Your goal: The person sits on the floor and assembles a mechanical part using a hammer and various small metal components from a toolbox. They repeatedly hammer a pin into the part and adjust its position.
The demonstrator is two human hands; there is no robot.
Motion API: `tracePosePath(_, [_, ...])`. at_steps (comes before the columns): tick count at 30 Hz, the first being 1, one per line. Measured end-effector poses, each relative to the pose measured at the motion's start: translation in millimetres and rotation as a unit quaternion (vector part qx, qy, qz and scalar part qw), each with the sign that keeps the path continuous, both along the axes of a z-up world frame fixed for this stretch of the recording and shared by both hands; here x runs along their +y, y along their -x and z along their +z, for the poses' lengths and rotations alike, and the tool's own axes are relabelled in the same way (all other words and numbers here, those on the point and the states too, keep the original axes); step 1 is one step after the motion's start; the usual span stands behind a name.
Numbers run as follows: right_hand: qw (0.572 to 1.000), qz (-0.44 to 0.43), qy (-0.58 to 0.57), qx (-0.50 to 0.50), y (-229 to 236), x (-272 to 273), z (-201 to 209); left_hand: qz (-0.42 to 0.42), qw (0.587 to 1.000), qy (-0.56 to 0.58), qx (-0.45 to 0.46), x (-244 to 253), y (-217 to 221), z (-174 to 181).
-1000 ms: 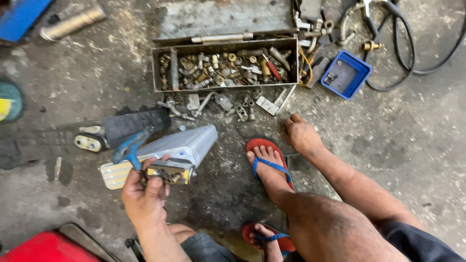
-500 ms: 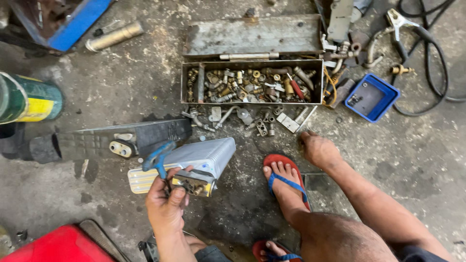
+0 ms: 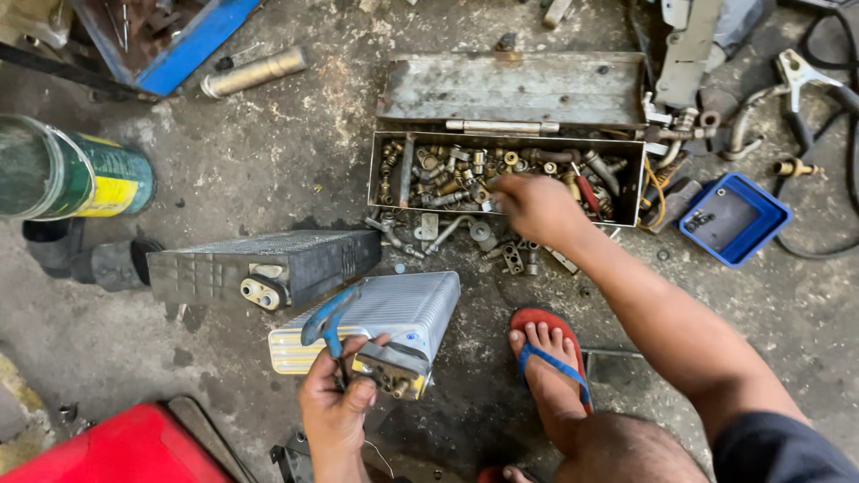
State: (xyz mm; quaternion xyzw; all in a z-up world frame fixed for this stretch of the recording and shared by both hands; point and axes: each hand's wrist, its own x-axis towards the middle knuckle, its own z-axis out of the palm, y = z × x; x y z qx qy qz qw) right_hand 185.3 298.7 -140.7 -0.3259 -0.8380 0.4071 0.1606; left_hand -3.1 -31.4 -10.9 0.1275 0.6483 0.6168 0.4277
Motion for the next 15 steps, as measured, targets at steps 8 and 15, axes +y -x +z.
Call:
tracePosePath(8, [0.878, 0.272, -0.051, -0.391, 87.7, 44.9, -39.9, 0.001, 1.000, -0.017, -0.021, 2.6, -3.7, 4.7])
tracePosePath(15, [0.856, 0.220, -0.010, -0.468, 31.8, 78.9, -27.7, 0.012, 1.000, 0.002, -0.018, 2.9, -5.1, 7.2])
